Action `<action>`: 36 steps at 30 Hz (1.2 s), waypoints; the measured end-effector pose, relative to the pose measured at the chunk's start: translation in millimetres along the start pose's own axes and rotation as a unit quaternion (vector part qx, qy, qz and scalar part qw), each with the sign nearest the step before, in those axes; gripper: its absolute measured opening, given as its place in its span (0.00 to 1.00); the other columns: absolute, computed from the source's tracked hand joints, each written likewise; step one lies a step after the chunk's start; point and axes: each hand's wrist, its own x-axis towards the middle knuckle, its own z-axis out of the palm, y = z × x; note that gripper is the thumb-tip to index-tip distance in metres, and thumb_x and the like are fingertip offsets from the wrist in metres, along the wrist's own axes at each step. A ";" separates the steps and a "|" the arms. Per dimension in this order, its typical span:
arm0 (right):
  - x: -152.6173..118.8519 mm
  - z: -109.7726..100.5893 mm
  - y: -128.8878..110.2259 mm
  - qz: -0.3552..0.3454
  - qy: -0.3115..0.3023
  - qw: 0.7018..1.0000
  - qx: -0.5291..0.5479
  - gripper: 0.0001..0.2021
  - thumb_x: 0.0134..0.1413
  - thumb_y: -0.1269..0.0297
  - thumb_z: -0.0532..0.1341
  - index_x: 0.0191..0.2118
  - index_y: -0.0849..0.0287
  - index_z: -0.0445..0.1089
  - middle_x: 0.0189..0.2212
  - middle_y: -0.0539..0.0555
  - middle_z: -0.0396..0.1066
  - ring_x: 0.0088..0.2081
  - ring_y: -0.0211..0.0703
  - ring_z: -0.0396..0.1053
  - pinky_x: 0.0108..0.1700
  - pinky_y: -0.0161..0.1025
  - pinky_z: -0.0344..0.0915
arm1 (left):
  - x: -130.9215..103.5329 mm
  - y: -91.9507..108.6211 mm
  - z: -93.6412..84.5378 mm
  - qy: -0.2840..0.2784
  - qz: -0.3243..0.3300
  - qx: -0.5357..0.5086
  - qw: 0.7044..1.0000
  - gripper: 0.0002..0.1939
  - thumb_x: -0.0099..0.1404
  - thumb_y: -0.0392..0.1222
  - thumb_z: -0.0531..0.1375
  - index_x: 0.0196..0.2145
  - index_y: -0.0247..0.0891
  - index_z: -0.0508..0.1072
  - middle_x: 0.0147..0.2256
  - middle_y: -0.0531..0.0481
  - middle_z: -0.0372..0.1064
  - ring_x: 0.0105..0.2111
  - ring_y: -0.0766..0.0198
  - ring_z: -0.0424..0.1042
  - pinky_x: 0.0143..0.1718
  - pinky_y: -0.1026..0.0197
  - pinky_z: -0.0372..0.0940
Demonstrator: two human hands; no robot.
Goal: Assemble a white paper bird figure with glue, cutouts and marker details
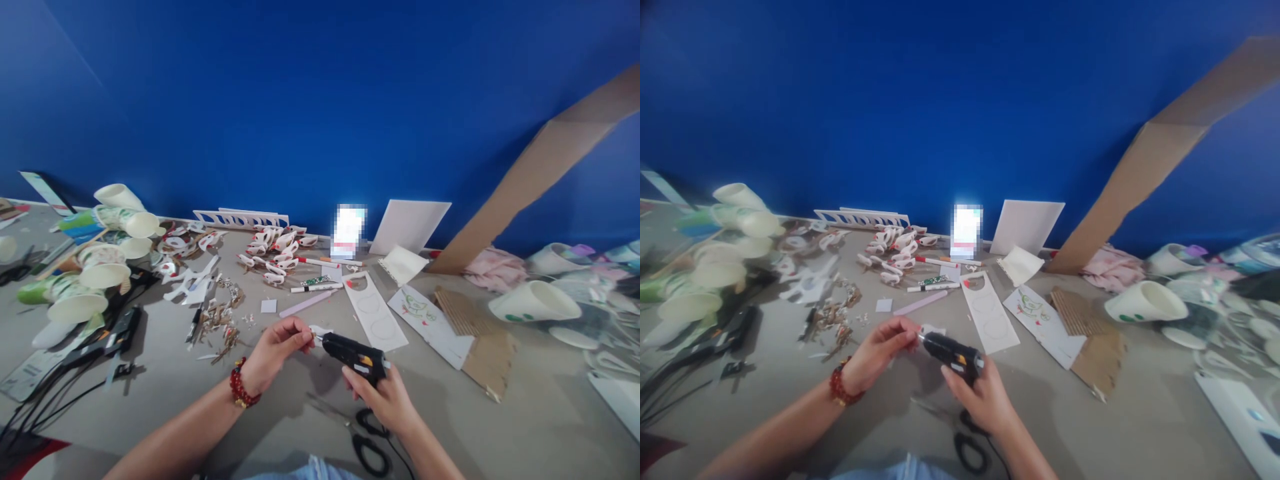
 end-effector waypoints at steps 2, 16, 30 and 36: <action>-1.3 1.8 -1.3 0.006 -0.003 1.000 0.015 0.20 0.54 0.47 0.60 0.23 0.60 0.67 0.16 0.50 0.67 0.19 0.36 0.63 0.21 0.31 0.63 | -0.1 -0.9 -0.1 0.003 0.008 0.007 1.000 0.11 0.58 0.46 0.67 0.30 0.34 0.74 0.27 0.51 0.71 0.28 0.68 0.67 0.33 0.66 0.62; 1.6 6.0 1.9 0.015 -0.007 0.999 0.040 0.22 0.53 0.44 0.60 0.25 0.62 0.69 0.19 0.52 0.68 0.19 0.36 0.65 0.17 0.28 0.58 | -2.0 -0.8 2.2 -0.007 -0.004 -0.043 0.999 0.10 0.58 0.43 0.68 0.28 0.34 0.74 0.27 0.51 0.70 0.29 0.69 0.67 0.34 0.67 0.62; -7.0 -15.9 -12.6 -0.137 0.088 0.924 -0.346 0.12 0.60 0.55 0.55 0.35 0.58 0.69 0.23 0.53 0.72 0.25 0.44 0.72 0.28 0.34 0.61 | -6.7 12.8 0.9 -0.024 0.013 -0.118 0.993 0.09 0.60 0.41 0.66 0.27 0.36 0.70 0.26 0.53 0.65 0.28 0.69 0.63 0.32 0.66 0.59; -23.4 -54.3 19.0 -0.084 0.209 0.850 -0.476 0.11 0.53 0.62 0.56 0.42 0.57 0.68 0.29 0.54 0.76 0.29 0.50 0.74 0.29 0.38 0.64 | -3.1 22.5 -11.0 -0.019 0.041 -0.132 0.990 0.09 0.62 0.40 0.63 0.27 0.36 0.69 0.27 0.53 0.65 0.28 0.68 0.62 0.33 0.65 0.60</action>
